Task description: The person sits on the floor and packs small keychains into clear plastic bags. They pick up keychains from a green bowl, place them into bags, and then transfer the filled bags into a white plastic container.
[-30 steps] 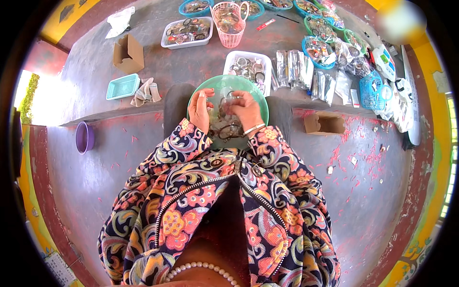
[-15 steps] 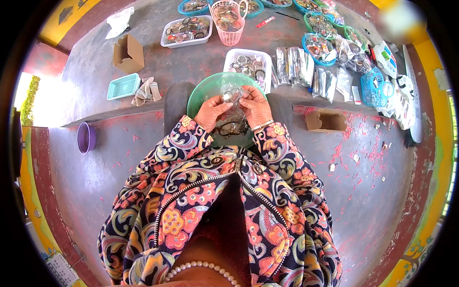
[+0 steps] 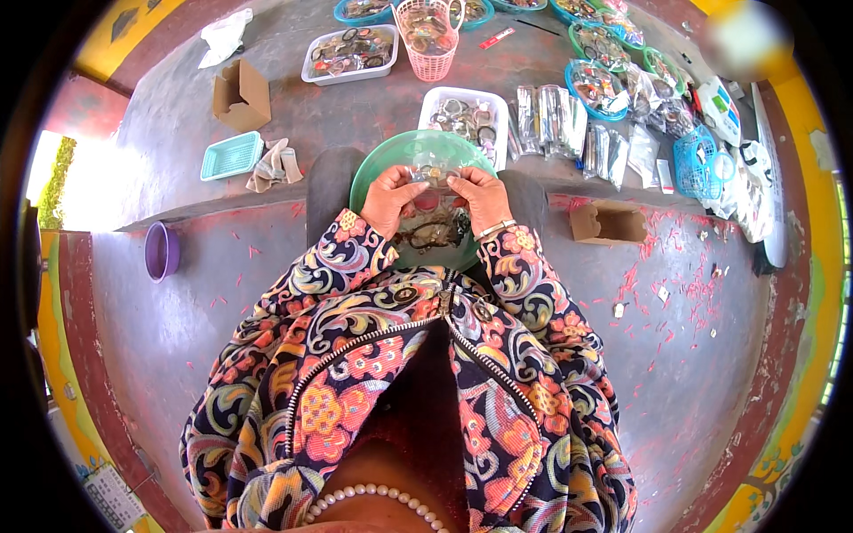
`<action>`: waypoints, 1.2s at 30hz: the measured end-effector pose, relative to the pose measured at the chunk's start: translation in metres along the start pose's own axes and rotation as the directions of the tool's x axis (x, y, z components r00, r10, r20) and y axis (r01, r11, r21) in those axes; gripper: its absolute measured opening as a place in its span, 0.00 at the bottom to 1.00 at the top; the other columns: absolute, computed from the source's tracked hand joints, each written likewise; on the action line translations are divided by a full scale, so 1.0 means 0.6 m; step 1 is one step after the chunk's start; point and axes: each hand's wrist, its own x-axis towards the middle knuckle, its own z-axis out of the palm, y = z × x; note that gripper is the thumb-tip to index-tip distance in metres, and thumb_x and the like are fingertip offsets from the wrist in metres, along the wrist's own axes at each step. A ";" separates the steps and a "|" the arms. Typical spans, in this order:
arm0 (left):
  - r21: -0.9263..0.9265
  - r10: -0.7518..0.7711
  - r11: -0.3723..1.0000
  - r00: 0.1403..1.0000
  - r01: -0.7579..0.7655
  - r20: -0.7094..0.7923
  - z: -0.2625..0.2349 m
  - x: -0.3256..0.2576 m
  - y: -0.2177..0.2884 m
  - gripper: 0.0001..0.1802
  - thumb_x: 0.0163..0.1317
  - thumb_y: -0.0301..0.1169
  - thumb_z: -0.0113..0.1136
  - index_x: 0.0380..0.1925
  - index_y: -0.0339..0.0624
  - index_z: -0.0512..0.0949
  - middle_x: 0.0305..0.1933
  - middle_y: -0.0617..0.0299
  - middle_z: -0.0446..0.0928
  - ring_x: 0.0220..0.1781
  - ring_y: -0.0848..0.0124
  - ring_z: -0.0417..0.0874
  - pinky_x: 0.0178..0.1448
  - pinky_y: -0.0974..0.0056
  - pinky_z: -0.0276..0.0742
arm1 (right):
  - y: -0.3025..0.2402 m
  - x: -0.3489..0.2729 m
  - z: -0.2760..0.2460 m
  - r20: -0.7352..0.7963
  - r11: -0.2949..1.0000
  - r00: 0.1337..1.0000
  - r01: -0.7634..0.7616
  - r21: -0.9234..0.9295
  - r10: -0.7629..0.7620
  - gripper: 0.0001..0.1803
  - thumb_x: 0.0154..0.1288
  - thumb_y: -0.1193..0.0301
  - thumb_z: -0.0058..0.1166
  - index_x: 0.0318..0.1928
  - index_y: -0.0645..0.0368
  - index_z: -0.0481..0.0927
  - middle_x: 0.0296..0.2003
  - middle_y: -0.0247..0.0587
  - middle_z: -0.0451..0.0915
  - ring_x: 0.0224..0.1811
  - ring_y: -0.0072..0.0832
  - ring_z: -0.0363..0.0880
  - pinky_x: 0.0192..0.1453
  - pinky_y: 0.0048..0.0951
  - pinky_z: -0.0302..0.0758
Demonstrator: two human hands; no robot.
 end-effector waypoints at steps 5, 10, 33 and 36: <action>-0.034 0.019 0.999 0.999 -0.020 -0.026 0.000 -0.005 0.007 0.12 0.52 0.22 0.56 0.38 0.37 0.72 0.29 0.65 0.74 0.16 0.85 0.64 0.18 0.79 0.58 | -0.002 -0.001 -0.003 0.050 0.997 0.999 -0.007 -0.080 0.011 0.05 0.54 0.75 0.55 0.33 0.60 0.76 0.27 0.30 0.77 0.27 0.16 0.72 0.30 0.17 0.67; -0.004 0.014 1.000 1.000 -0.014 0.019 0.007 -0.011 0.013 0.13 0.51 0.22 0.56 0.40 0.37 0.73 0.30 0.65 0.75 0.19 0.83 0.69 0.21 0.79 0.60 | -0.012 -0.006 0.004 0.125 0.997 0.990 -0.062 -0.037 0.066 0.08 0.53 0.74 0.56 0.34 0.64 0.76 0.29 0.33 0.78 0.29 0.18 0.74 0.35 0.18 0.69; -0.216 -0.146 0.964 0.988 0.155 0.055 0.001 -0.008 0.006 0.09 0.53 0.33 0.59 0.33 0.42 0.76 0.27 0.67 0.76 0.25 0.79 0.73 0.28 0.74 0.65 | 0.014 -0.004 0.005 0.147 0.985 0.989 0.038 -0.169 -0.013 0.10 0.54 0.75 0.56 0.37 0.66 0.75 0.30 0.33 0.76 0.32 0.17 0.72 0.39 0.17 0.68; -0.207 -0.121 0.970 0.992 0.128 0.046 0.002 -0.008 0.002 0.10 0.54 0.33 0.59 0.32 0.38 0.76 0.27 0.65 0.76 0.26 0.77 0.75 0.30 0.73 0.69 | 0.011 -0.005 0.008 0.173 0.969 0.985 0.040 -0.244 0.003 0.11 0.54 0.76 0.56 0.38 0.66 0.75 0.31 0.31 0.75 0.34 0.16 0.71 0.40 0.17 0.67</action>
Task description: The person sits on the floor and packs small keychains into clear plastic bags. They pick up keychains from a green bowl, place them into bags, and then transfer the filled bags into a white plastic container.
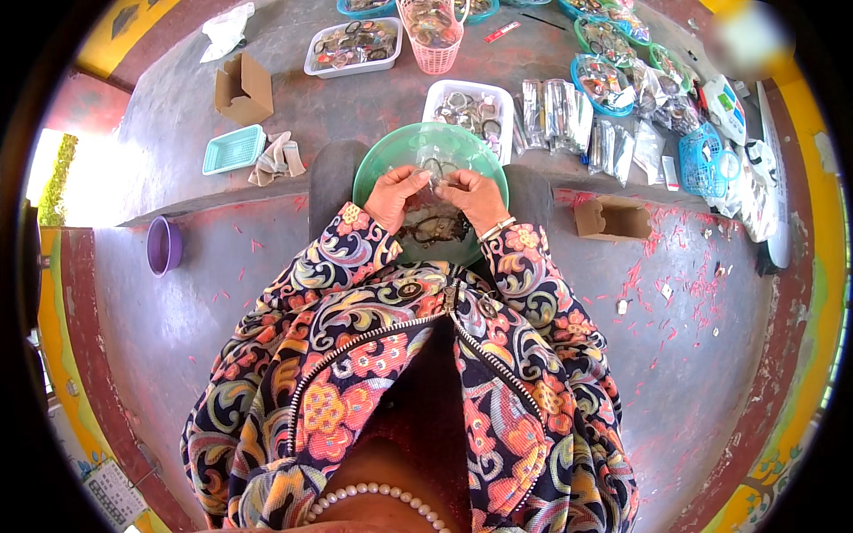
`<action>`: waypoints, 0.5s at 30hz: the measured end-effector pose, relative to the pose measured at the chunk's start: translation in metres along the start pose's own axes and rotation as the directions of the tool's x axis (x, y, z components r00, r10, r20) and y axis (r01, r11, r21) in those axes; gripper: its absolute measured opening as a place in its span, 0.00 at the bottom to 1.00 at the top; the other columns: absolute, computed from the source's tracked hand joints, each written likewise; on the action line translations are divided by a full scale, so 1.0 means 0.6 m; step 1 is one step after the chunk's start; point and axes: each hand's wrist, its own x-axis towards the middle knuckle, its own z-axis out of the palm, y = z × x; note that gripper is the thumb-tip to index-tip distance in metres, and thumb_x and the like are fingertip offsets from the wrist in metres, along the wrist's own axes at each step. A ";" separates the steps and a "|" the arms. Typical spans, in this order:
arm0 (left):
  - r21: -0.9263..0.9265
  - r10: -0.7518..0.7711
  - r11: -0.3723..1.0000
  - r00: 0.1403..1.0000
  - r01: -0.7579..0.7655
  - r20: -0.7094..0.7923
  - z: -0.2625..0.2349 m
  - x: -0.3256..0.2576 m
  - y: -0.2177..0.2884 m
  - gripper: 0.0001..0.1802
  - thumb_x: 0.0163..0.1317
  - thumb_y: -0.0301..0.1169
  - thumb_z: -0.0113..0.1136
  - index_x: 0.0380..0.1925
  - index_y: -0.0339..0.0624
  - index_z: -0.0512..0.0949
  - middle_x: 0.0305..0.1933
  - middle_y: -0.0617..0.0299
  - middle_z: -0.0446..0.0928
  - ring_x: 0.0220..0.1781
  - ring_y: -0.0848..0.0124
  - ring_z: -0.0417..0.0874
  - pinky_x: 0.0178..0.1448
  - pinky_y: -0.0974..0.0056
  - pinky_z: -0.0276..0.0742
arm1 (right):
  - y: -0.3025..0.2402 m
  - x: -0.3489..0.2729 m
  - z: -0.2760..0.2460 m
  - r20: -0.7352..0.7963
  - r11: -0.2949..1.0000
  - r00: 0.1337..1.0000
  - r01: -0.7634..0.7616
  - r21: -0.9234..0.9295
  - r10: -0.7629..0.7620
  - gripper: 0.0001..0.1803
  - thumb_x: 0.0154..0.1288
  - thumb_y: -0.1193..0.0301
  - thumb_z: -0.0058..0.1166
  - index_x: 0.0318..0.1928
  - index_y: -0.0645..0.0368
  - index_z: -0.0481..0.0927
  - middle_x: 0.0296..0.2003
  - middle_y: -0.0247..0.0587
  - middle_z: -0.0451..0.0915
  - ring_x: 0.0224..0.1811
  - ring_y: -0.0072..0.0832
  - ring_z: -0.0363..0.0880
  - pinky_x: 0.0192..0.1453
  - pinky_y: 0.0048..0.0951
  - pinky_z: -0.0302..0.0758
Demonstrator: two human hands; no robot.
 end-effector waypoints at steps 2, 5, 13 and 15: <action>0.075 0.008 0.997 1.000 -0.008 -0.008 -0.005 0.002 -0.002 0.10 0.54 0.32 0.58 0.32 0.36 0.76 0.26 0.64 0.76 0.26 0.77 0.75 0.31 0.73 0.70 | 0.000 0.000 0.001 0.009 0.999 1.000 0.007 -0.049 -0.006 0.11 0.53 0.76 0.56 0.39 0.65 0.75 0.31 0.30 0.75 0.34 0.15 0.70 0.39 0.16 0.67; 0.147 0.028 0.989 1.000 -0.029 0.008 -0.006 0.003 -0.004 0.11 0.54 0.32 0.58 0.31 0.35 0.76 0.26 0.63 0.76 0.26 0.77 0.75 0.32 0.72 0.70 | 0.001 -0.001 0.002 0.002 0.998 1.000 0.026 -0.063 -0.026 0.12 0.53 0.76 0.56 0.39 0.65 0.74 0.31 0.30 0.75 0.33 0.15 0.70 0.39 0.16 0.66; 0.148 0.081 0.985 0.997 -0.083 0.019 -0.004 -0.001 -0.003 0.13 0.57 0.35 0.54 0.33 0.34 0.76 0.28 0.63 0.76 0.28 0.76 0.75 0.35 0.71 0.71 | 0.009 0.002 -0.001 -0.092 0.992 0.991 0.093 -0.082 -0.100 0.09 0.53 0.78 0.56 0.35 0.66 0.74 0.29 0.31 0.75 0.30 0.14 0.70 0.35 0.14 0.67; 0.023 0.114 0.993 0.992 -0.115 0.049 -0.003 -0.004 -0.002 0.15 0.59 0.37 0.51 0.35 0.35 0.76 0.31 0.63 0.76 0.31 0.75 0.75 0.37 0.69 0.71 | 0.010 0.003 -0.002 -0.080 0.995 0.993 0.090 0.038 -0.087 0.07 0.54 0.77 0.55 0.34 0.65 0.74 0.29 0.31 0.75 0.30 0.15 0.71 0.35 0.15 0.67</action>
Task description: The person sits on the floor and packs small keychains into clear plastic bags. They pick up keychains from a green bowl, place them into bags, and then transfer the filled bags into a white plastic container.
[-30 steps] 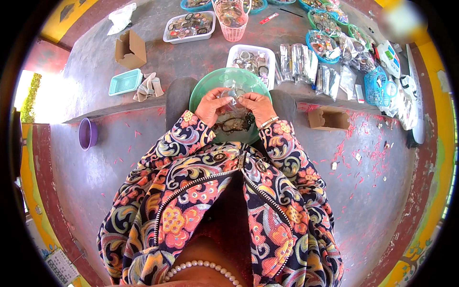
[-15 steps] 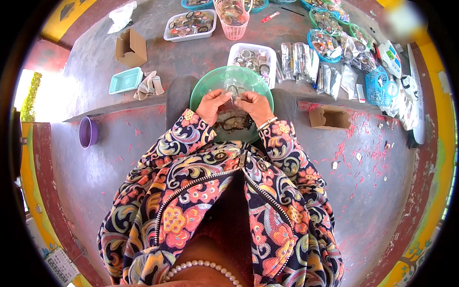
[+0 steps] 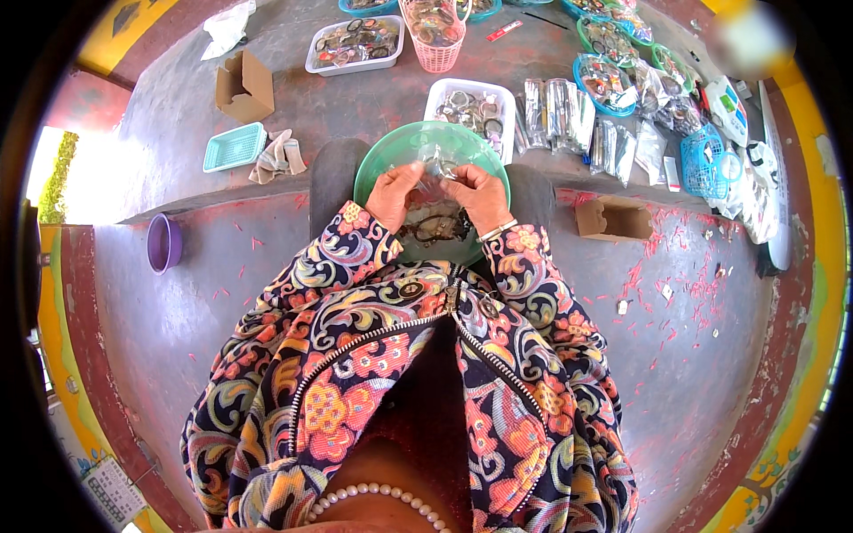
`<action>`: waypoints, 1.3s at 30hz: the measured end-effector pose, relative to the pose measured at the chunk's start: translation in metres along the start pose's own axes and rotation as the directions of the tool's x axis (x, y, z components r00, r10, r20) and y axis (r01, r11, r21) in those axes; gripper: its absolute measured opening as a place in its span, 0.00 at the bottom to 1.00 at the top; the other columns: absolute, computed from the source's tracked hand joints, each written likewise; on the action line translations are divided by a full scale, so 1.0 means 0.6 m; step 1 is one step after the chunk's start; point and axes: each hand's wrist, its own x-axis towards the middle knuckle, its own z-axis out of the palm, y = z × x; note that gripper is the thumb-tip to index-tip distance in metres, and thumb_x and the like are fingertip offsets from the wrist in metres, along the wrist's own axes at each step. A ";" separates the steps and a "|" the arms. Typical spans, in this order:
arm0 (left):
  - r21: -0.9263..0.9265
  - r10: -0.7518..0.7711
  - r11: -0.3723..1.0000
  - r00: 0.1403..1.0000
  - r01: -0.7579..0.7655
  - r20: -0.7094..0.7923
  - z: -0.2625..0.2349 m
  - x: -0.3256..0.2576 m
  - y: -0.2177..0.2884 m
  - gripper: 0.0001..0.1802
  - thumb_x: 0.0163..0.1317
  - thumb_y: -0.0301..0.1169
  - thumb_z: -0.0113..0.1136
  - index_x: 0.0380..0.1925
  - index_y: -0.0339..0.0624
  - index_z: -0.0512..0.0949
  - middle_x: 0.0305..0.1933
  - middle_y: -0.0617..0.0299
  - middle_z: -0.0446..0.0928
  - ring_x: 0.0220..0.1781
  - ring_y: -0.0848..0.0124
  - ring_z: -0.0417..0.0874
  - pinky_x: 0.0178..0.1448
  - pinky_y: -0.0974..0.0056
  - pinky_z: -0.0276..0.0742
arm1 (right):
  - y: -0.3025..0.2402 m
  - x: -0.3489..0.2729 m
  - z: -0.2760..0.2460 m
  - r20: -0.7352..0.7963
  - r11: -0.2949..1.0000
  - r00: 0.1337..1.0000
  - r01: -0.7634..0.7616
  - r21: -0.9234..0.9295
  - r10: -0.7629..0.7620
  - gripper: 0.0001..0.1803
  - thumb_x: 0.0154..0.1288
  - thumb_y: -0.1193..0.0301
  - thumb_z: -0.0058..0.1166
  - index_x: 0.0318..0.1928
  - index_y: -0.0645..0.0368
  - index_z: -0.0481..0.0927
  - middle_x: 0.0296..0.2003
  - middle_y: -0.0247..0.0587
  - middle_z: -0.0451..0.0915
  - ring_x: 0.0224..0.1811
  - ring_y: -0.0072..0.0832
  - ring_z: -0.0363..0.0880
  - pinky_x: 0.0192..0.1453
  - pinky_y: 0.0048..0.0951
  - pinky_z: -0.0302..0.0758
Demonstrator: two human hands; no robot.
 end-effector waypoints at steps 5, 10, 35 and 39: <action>-0.198 -0.099 0.972 0.983 0.129 0.153 -0.007 0.002 0.014 0.17 0.60 0.39 0.50 0.42 0.37 0.72 0.39 0.60 0.75 0.39 0.71 0.74 0.44 0.66 0.69 | 0.002 -0.005 -0.004 0.132 0.865 0.987 -0.149 0.479 0.096 0.07 0.58 0.72 0.52 0.35 0.62 0.75 0.31 0.32 0.77 0.32 0.19 0.73 0.36 0.21 0.70; -0.148 -0.040 0.986 0.978 0.071 0.203 0.006 -0.005 0.014 0.16 0.58 0.33 0.53 0.45 0.38 0.71 0.38 0.60 0.75 0.36 0.72 0.74 0.42 0.68 0.69 | -0.011 -0.015 0.000 0.327 0.803 0.934 -0.304 0.514 0.144 0.10 0.60 0.68 0.50 0.38 0.61 0.74 0.33 0.34 0.76 0.32 0.23 0.73 0.36 0.25 0.72; 0.162 -0.043 0.987 0.991 0.022 0.128 -0.008 0.009 -0.011 0.11 0.51 0.24 0.59 0.37 0.37 0.74 0.34 0.64 0.75 0.35 0.77 0.74 0.41 0.72 0.70 | -0.004 -0.005 -0.009 0.019 0.961 0.991 -0.133 0.244 0.132 0.11 0.55 0.70 0.56 0.39 0.60 0.76 0.29 0.29 0.76 0.31 0.16 0.71 0.32 0.18 0.65; 0.130 0.014 0.991 0.986 -0.035 0.164 -0.009 0.010 -0.016 0.13 0.52 0.24 0.58 0.39 0.36 0.73 0.37 0.62 0.74 0.37 0.76 0.74 0.42 0.71 0.70 | -0.004 -0.004 -0.010 -0.039 0.925 0.992 -0.097 0.367 0.120 0.09 0.57 0.73 0.53 0.38 0.62 0.76 0.28 0.31 0.76 0.29 0.18 0.72 0.32 0.18 0.68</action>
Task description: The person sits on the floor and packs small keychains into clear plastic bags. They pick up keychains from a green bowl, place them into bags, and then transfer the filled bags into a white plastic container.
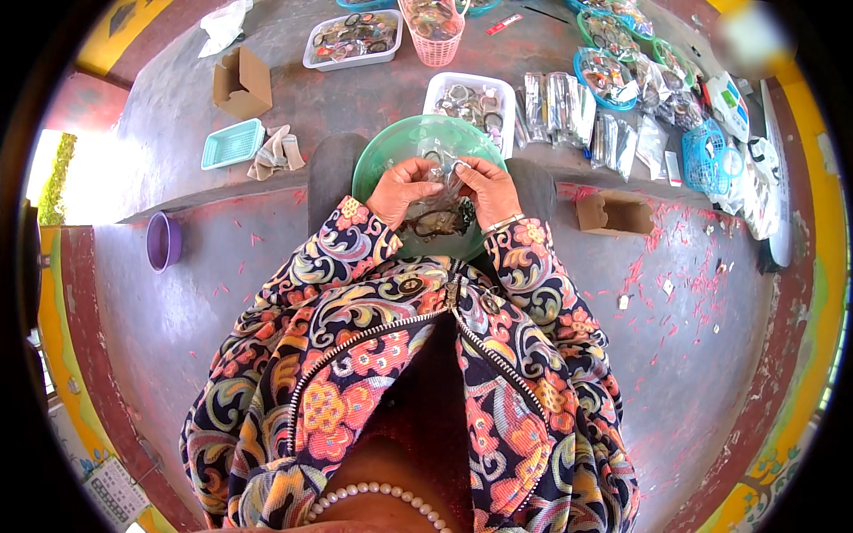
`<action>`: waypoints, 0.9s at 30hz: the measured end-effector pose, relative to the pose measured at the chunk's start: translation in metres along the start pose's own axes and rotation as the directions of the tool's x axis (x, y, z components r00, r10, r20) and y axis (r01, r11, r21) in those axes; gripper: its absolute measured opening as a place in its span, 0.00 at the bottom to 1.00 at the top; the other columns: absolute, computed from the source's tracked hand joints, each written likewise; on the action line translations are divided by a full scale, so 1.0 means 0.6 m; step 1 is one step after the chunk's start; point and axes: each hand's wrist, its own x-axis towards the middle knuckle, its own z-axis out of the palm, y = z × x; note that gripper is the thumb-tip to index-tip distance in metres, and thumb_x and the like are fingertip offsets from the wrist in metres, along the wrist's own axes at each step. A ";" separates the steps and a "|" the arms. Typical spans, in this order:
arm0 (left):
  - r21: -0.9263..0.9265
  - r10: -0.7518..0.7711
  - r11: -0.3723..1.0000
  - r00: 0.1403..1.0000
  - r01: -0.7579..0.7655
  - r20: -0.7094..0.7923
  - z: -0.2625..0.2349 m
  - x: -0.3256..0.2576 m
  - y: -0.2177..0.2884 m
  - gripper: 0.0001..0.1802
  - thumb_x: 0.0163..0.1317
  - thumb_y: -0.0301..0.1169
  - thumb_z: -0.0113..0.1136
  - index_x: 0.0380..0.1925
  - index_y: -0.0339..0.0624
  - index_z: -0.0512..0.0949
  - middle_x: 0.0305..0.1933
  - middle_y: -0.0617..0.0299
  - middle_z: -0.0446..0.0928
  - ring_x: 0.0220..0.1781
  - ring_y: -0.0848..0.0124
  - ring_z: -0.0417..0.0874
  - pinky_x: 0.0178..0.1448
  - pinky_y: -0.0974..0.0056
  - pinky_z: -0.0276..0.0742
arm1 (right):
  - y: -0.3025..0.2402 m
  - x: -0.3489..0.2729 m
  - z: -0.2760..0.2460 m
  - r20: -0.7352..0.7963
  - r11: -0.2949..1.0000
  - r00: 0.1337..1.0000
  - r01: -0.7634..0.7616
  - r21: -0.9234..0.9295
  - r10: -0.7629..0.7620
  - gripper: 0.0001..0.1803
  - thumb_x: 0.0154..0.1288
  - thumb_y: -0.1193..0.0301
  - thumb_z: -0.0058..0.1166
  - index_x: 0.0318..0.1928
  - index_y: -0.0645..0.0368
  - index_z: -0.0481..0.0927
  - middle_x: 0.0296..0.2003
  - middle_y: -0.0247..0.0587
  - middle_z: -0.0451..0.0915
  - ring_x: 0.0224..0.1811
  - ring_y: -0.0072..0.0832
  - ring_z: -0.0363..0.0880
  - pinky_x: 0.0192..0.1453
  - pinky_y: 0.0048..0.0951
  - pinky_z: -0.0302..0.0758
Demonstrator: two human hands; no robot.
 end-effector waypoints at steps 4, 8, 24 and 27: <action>-0.045 -0.105 0.994 0.993 0.103 -0.047 -0.012 0.006 -0.006 0.11 0.53 0.24 0.56 0.37 0.35 0.74 0.34 0.62 0.75 0.34 0.75 0.75 0.41 0.71 0.71 | 0.002 0.002 -0.002 -0.009 1.000 1.000 0.027 -0.010 -0.027 0.08 0.57 0.75 0.53 0.38 0.63 0.75 0.28 0.32 0.76 0.28 0.18 0.73 0.33 0.18 0.69; -0.094 -0.120 0.990 0.981 0.107 -0.149 -0.003 0.002 0.001 0.07 0.55 0.26 0.55 0.34 0.35 0.75 0.30 0.63 0.76 0.31 0.75 0.75 0.39 0.71 0.70 | 0.004 0.002 -0.003 -0.019 0.999 0.999 0.045 -0.024 -0.046 0.08 0.57 0.74 0.53 0.38 0.62 0.75 0.28 0.32 0.76 0.28 0.17 0.73 0.32 0.18 0.68; -0.049 -0.014 0.999 0.979 0.004 -0.204 0.008 -0.006 0.006 0.14 0.60 0.34 0.51 0.35 0.32 0.76 0.31 0.62 0.77 0.31 0.80 0.75 0.37 0.74 0.71 | 0.000 -0.002 0.003 -0.032 0.997 0.999 -0.040 -0.071 0.038 0.09 0.55 0.65 0.57 0.32 0.57 0.77 0.25 0.27 0.75 0.26 0.15 0.71 0.30 0.18 0.66; -0.193 -0.089 0.980 0.982 0.057 -0.164 0.012 -0.008 0.015 0.13 0.59 0.33 0.52 0.35 0.32 0.76 0.32 0.61 0.77 0.31 0.78 0.75 0.37 0.73 0.71 | 0.001 -0.003 0.004 -0.022 0.999 0.999 -0.030 -0.032 0.030 0.08 0.56 0.66 0.56 0.32 0.57 0.76 0.25 0.28 0.75 0.25 0.16 0.71 0.29 0.19 0.67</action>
